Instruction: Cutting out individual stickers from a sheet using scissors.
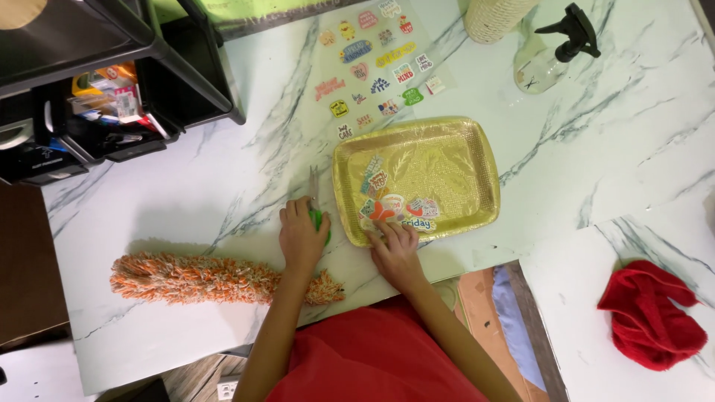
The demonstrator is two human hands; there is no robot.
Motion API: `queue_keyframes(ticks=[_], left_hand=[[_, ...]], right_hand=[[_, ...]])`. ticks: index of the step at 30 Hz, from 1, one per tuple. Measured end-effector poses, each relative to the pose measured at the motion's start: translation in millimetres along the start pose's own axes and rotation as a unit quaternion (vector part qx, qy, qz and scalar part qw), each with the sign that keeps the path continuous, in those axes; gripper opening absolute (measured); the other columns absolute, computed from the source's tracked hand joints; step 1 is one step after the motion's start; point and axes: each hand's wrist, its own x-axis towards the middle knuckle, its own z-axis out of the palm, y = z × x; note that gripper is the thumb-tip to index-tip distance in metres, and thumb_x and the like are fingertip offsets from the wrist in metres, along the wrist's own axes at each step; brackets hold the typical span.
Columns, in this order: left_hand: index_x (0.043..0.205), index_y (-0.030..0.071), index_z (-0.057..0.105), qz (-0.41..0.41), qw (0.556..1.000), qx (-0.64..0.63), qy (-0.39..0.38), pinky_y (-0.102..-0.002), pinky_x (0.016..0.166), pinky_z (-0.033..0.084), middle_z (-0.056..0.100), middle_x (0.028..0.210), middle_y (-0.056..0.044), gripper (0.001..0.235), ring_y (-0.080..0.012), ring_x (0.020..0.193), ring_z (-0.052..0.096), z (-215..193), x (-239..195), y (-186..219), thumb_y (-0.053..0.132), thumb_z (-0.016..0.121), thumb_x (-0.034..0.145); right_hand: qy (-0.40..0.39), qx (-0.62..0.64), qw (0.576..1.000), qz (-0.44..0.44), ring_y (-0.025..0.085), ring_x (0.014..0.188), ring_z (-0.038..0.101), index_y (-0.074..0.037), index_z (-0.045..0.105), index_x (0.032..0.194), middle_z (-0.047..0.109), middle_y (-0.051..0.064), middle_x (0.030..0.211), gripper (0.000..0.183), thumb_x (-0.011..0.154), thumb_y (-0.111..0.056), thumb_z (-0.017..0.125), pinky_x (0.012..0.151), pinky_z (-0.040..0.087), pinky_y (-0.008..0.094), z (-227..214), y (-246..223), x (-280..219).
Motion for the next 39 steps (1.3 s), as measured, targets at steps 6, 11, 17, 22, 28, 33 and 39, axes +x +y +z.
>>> queue_keyframes(ticks=[6,11,17,22,28,33,39], left_hand=[[0.125,0.001,0.057,0.045,0.999,-0.024,0.016,-0.05,0.095,0.045,0.051,0.129,-0.019,0.051,-0.0384,0.112,0.048,1,-13,14,0.022,0.077,0.083],[0.134,0.003,0.053,0.083,0.986,-0.139,0.028,-0.051,0.11,0.036,0.048,0.138,-0.019,0.054,-0.0408,0.127,0.044,9,-45,40,0.013,0.074,0.085],[0.144,-0.001,0.042,0.109,0.974,-0.199,0.028,-0.055,0.115,0.031,0.038,0.146,-0.024,0.063,-0.0442,0.135,0.037,34,-60,46,0.01,0.071,0.089],[0.145,-0.002,0.041,0.091,0.974,-0.203,0.04,-0.055,0.116,0.03,0.038,0.148,-0.024,0.062,-0.0437,0.135,0.036,50,-61,40,0.01,0.07,0.092],[0.144,-0.002,0.043,0.106,0.972,-0.202,0.052,-0.054,0.115,0.032,0.038,0.147,-0.022,0.063,-0.0427,0.136,0.037,52,-60,39,0.009,0.071,0.089],[0.139,-0.001,0.05,0.12,0.973,-0.191,0.052,-0.053,0.111,0.036,0.038,0.146,-0.022,0.056,-0.0425,0.131,0.038,52,-61,40,0.008,0.072,0.088],[0.135,0.0,0.053,0.125,0.974,-0.178,0.063,-0.052,0.109,0.038,0.037,0.147,-0.022,0.049,-0.0422,0.129,0.039,54,-63,44,0.007,0.071,0.09]], right_hand=[[-0.014,-0.019,1.0,0.016,0.026,0.132,0.048,-0.013,0.064,0.126,0.056,0.007,0.139,0.047,0.08,-0.007,0.074,0.113,0.031,0.052,3,1,0],[-0.013,-0.008,1.0,0.023,0.026,0.131,0.05,-0.012,0.064,0.125,0.057,0.006,0.138,0.046,0.08,-0.007,0.074,0.114,0.031,0.051,7,2,-2],[0.0,0.011,1.0,0.019,0.026,0.13,0.051,-0.01,0.064,0.127,0.058,0.007,0.137,0.045,0.083,-0.01,0.075,0.113,0.032,0.051,4,2,-1],[0.004,0.023,1.0,0.012,0.027,0.13,0.051,-0.009,0.063,0.128,0.057,0.009,0.138,0.046,0.084,-0.01,0.075,0.113,0.031,0.052,5,4,-5],[-0.015,0.056,0.997,0.048,0.03,0.131,0.05,-0.01,0.062,0.127,0.056,0.01,0.138,0.047,0.082,-0.009,0.074,0.114,0.029,0.052,8,9,-8],[0.001,0.052,0.998,0.039,0.03,0.132,0.05,-0.008,0.061,0.128,0.056,0.011,0.139,0.046,0.084,-0.007,0.073,0.116,0.028,0.052,4,8,-7],[0.032,0.047,0.997,0.05,0.03,0.125,0.052,-0.007,0.061,0.121,0.058,0.011,0.131,0.043,0.081,-0.007,0.076,0.114,0.028,0.053,-1,8,-5]])
